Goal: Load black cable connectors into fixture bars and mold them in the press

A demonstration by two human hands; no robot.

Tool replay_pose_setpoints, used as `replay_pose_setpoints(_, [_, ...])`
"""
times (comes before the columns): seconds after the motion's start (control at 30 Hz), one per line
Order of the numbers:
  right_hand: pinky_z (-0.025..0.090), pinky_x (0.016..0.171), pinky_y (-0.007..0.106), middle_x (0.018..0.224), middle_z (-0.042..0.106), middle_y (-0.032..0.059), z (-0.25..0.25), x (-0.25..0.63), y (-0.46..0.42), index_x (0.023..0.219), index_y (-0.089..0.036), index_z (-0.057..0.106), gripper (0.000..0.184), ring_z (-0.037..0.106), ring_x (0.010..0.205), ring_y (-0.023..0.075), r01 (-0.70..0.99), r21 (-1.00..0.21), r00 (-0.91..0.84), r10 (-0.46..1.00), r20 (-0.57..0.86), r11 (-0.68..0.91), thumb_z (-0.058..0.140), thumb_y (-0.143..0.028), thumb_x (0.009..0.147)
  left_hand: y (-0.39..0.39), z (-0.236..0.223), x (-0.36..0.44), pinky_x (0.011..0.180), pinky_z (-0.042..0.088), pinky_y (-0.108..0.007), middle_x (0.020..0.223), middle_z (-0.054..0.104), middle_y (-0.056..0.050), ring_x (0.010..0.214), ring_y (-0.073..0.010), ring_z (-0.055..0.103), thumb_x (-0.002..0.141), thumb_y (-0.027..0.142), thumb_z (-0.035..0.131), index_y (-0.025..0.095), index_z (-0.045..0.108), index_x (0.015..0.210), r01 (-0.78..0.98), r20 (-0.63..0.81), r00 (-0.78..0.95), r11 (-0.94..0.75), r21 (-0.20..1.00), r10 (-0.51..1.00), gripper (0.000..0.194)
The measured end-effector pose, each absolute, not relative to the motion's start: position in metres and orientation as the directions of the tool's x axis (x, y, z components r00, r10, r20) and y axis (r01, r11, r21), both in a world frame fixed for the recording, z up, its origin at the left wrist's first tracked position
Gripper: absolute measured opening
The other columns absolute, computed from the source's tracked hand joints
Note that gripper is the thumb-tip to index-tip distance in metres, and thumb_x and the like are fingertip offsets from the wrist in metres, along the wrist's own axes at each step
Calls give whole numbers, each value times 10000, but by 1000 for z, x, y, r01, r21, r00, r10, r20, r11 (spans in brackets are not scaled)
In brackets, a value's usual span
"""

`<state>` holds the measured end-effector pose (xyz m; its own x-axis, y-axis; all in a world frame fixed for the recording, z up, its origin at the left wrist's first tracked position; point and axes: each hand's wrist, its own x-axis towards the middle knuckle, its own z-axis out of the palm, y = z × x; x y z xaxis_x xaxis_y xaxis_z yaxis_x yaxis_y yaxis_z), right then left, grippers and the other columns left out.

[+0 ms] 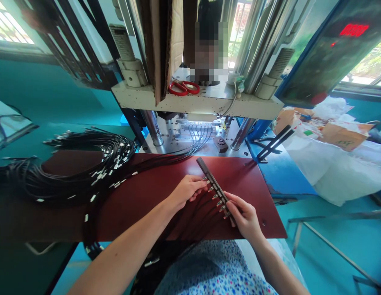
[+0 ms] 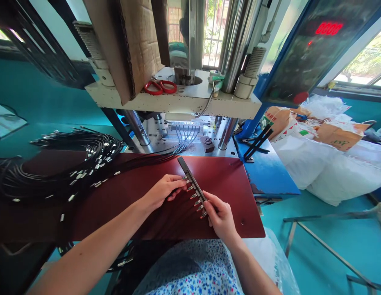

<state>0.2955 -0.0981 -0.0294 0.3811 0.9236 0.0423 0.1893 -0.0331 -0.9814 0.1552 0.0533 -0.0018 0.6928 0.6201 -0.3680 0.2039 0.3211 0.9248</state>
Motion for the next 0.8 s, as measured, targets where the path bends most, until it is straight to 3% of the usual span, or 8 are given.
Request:
replay_pose_setpoints(0.27, [318, 318, 174, 515, 565, -29, -29, 296, -98, 1107, -186, 619, 338, 405, 325, 60, 192, -981, 394, 918, 45, -34, 527, -370, 839, 58, -2, 161, 301, 175, -152, 450, 405, 52, 339, -24, 298, 631, 363, 579, 109, 559, 612, 211, -369, 724, 322, 923, 583, 256])
replay_pose_setpoints(0.43, [336, 324, 192, 445, 500, -43, -34, 295, -97, 1146, -162, 606, 364, 404, 325, 80, 391, -920, 374, 916, 144, -15, 499, -352, 855, 59, -5, 166, 314, 149, -160, 471, 424, 47, 341, -18, 296, 607, 358, 582, 106, 546, 600, 172, -356, 714, 341, 924, 604, 255])
replay_pose_setpoints(0.57, [397, 379, 211, 480, 532, -31, -35, 294, -96, 1174, -162, 579, 368, 452, 369, 102, 467, -884, 358, 920, 162, -26, 460, -342, 877, 63, -12, 168, 326, 167, -168, 458, 405, 57, 350, -26, 298, 611, 353, 574, 115, 531, 598, 174, -336, 736, 316, 933, 587, 242])
replay_pose_setpoints(0.67, [467, 491, 228, 607, 607, -4, -32, 293, -96, 1174, -168, 558, 352, 542, 484, 124, 498, -867, 355, 920, 167, -35, 462, -327, 874, 71, -15, 169, 337, 218, -184, 453, 414, 54, 351, -44, 331, 656, 392, 550, 124, 527, 600, 222, -299, 792, 204, 953, 533, 275])
replay_pose_setpoints(0.8, [491, 564, 227, 749, 655, 10, -28, 293, -96, 1159, -175, 527, 345, 595, 586, 136, 484, -872, 350, 929, 118, -72, 505, -309, 842, 88, -7, 168, 411, 328, -212, 568, 527, 19, 445, -95, 471, 726, 454, 514, 129, 590, 724, 324, -245, 836, -80, 943, 492, 335])
